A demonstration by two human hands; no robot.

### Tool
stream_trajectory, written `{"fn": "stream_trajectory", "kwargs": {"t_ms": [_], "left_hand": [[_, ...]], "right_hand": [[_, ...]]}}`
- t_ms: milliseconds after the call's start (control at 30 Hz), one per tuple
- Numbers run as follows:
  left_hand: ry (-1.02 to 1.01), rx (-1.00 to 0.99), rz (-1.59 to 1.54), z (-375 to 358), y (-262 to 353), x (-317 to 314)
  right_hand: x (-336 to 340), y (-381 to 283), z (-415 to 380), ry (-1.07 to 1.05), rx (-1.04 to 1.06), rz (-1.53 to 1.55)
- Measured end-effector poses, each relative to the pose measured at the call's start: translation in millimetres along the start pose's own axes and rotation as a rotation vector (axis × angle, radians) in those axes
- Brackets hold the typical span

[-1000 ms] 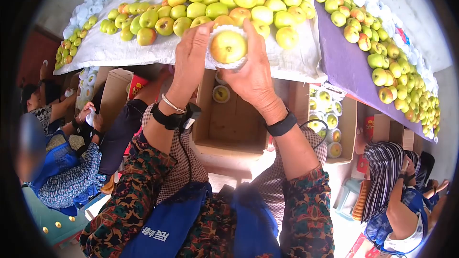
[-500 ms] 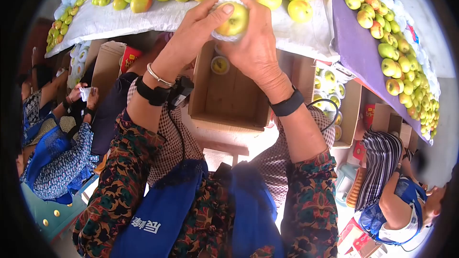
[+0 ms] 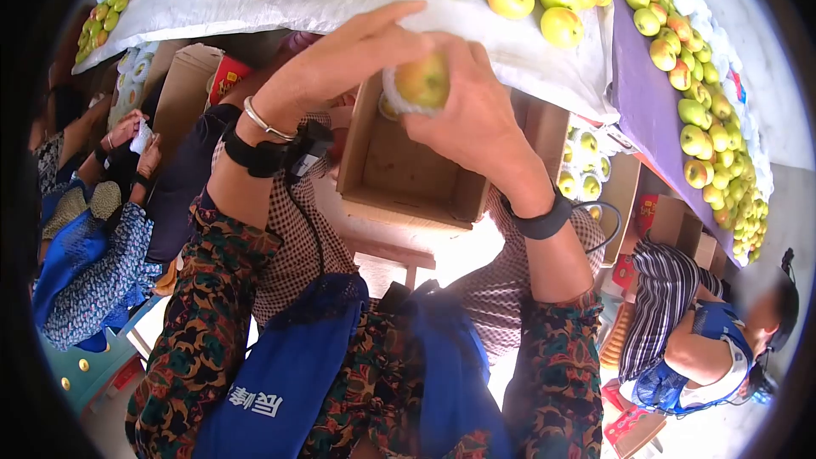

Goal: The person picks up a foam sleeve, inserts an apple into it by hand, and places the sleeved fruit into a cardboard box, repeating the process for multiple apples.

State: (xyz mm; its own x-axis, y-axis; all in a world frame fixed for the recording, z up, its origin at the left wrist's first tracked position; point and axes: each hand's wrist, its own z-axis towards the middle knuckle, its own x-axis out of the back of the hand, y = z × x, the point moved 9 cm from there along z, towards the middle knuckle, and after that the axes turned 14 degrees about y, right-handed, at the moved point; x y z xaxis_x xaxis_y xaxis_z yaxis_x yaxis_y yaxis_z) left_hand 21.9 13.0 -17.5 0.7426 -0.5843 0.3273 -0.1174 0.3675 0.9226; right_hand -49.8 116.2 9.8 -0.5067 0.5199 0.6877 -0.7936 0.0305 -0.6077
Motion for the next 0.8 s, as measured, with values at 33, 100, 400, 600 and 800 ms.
{"fn": "stream_trajectory", "kwargs": {"t_ms": [33,100,400,600,800], "left_hand": [[0.004,0.003,-0.004,2.6,-7.2,10.4],[0.099,-0.559,0.248,1.6,32.0,40.9],[0.501,0.249,-0.457,0.9,5.7,98.2],[0.577,0.384,-0.638,-11.2,8.2,100.9],[0.387,0.272,-0.576,-4.4,-5.2,113.0]], "right_hand": [[-10.1,6.6,-5.6,-0.084,-0.059,0.052],[-30.5,23.1,-18.6,-0.169,-0.12,0.103],[-171.9,175.4,-73.7,-0.779,-0.404,-0.128],[-221.1,263.1,-52.4,-0.284,-0.771,-0.059],[-286.4,352.5,-65.3,0.038,-0.383,-0.354]]}}
